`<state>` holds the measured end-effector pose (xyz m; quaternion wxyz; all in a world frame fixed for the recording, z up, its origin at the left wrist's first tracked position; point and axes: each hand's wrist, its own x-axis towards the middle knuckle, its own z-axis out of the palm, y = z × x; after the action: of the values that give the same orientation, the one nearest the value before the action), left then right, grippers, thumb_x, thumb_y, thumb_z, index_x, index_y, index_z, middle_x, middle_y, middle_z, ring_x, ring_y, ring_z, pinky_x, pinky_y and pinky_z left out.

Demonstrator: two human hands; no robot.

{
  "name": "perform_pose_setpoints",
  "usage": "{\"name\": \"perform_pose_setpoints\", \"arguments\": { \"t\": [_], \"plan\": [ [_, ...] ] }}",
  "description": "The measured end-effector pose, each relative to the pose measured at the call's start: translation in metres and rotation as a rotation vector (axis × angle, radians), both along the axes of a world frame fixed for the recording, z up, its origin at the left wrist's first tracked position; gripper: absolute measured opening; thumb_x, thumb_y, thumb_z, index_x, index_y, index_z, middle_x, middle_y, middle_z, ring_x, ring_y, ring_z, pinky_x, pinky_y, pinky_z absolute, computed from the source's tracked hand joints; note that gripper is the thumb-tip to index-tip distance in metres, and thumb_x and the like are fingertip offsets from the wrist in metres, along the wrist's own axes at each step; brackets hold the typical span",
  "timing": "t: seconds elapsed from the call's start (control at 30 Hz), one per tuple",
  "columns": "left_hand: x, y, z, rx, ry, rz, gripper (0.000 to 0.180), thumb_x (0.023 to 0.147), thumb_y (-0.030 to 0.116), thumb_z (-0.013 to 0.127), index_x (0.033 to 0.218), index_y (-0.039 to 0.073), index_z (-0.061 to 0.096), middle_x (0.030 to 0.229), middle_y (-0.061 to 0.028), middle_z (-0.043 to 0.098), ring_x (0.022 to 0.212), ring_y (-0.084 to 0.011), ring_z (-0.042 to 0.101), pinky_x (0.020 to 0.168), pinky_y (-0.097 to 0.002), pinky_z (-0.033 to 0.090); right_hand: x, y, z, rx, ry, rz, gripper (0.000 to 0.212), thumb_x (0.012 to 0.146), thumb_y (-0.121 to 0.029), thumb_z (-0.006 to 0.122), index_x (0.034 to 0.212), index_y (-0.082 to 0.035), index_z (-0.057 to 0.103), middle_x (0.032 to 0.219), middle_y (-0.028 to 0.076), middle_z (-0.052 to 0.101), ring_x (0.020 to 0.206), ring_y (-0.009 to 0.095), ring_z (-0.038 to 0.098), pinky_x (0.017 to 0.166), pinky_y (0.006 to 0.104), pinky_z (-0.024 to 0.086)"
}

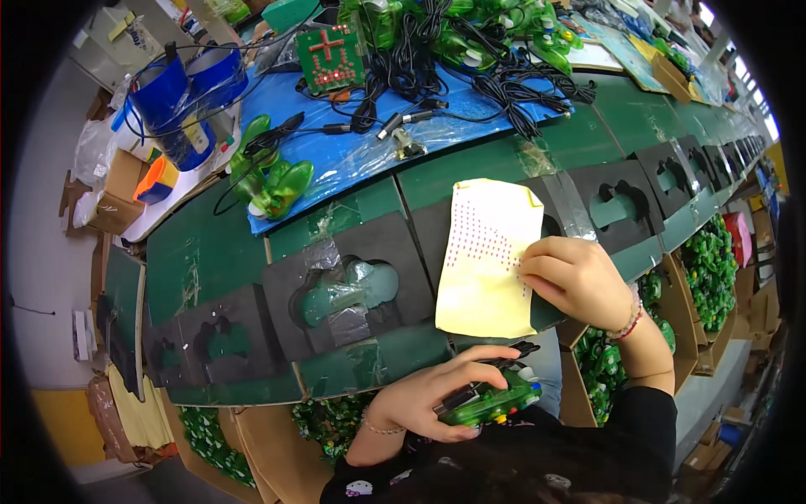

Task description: The person tests game controllers by picking them up, plugging their cable connectors into a testing port on the workstation, and pressing the buttons and joysticks.

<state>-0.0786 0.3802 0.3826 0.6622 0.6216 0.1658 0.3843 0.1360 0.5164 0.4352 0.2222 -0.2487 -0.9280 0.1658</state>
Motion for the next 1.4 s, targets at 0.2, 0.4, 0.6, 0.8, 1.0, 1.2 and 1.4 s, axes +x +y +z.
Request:
{"name": "perform_pose_setpoints", "arguments": {
  "t": [0.2, 0.4, 0.6, 0.8, 1.0, 1.2, 1.4],
  "plan": [
    [0.0, 0.004, -0.002, 0.032, 0.007, 0.018, 0.058, 0.068, 0.013, 0.071, 0.119, 0.007, 0.046, 0.139, -0.0209, 0.03, 0.122, -0.0324, 0.039, 0.099, -0.0364, 0.032, -0.001, -0.003, -0.01, -0.042, -0.011, -0.046, 0.009, 0.072, -0.009, 0.067, 0.079, -0.005, 0.062, 0.083, 0.005, 0.06, 0.07, 0.023, 0.06, 0.06, 0.0318, 0.049],
    [0.002, 0.005, -0.007, 0.0, 0.016, -0.017, 0.06, 0.065, 0.012, 0.07, 0.12, 0.007, 0.046, 0.139, -0.0211, 0.03, 0.123, -0.0324, 0.039, 0.098, -0.0357, 0.032, 0.001, -0.002, -0.015, 0.011, -0.025, 0.007, 0.01, 0.07, -0.008, 0.065, 0.079, -0.004, 0.061, 0.084, 0.005, 0.059, 0.073, 0.021, 0.06, 0.06, 0.0314, 0.049],
    [0.004, 0.008, -0.008, 0.002, -0.02, 0.002, 0.059, 0.067, 0.011, 0.071, 0.119, 0.006, 0.045, 0.139, -0.0215, 0.03, 0.124, -0.0329, 0.038, 0.099, -0.0371, 0.032, -0.005, -0.007, -0.017, 0.213, -0.163, 0.034, 0.015, 0.065, -0.007, 0.058, 0.078, -0.001, 0.054, 0.076, 0.006, 0.054, 0.068, 0.022, 0.057, 0.059, 0.0309, 0.048],
    [0.006, 0.006, -0.012, -0.053, -0.154, 0.033, 0.058, 0.069, 0.012, 0.07, 0.12, 0.006, 0.044, 0.139, -0.024, 0.029, 0.126, -0.0342, 0.035, 0.102, -0.0395, 0.027, -0.002, -0.01, -0.023, 0.292, -0.228, -0.011, 0.015, 0.065, -0.007, 0.059, 0.078, -0.001, 0.054, 0.074, 0.007, 0.052, 0.067, 0.021, 0.056, 0.057, 0.0302, 0.047],
    [0.014, -0.008, -0.024, -0.334, -0.552, 0.109, 0.061, 0.073, 0.027, 0.067, 0.122, 0.004, 0.039, 0.137, -0.0313, 0.024, 0.123, -0.0372, 0.039, 0.101, -0.0423, 0.031, 0.009, -0.008, -0.02, -0.075, 0.074, -0.127, 0.015, 0.068, 0.001, 0.064, 0.08, 0.0, 0.056, 0.075, 0.009, 0.06, 0.066, 0.025, 0.06, 0.058, 0.0322, 0.05],
    [0.021, -0.005, -0.012, -0.628, -0.791, 0.372, 0.069, 0.071, 0.033, 0.07, 0.123, 0.009, 0.032, 0.135, -0.03, 0.027, 0.12, -0.043, 0.041, 0.092, -0.0494, 0.045, 0.019, -0.03, -0.012, 0.012, 0.356, -0.045, 0.015, 0.07, 0.001, 0.064, 0.084, -0.002, 0.058, 0.086, 0.009, 0.065, 0.08, 0.025, 0.066, 0.083, 0.0411, 0.051],
    [0.024, -0.003, -0.011, -0.559, -0.754, 0.377, 0.069, 0.068, 0.033, 0.071, 0.121, 0.009, 0.034, 0.134, -0.0318, 0.025, 0.117, -0.0438, 0.044, 0.078, -0.0443, 0.055, 0.017, -0.038, -0.005, -0.11, 0.39, 0.077, 0.016, 0.072, -0.001, 0.066, 0.087, -0.003, 0.06, 0.089, 0.008, 0.065, 0.083, 0.022, 0.065, 0.087, 0.0401, 0.05]
  ]
}}
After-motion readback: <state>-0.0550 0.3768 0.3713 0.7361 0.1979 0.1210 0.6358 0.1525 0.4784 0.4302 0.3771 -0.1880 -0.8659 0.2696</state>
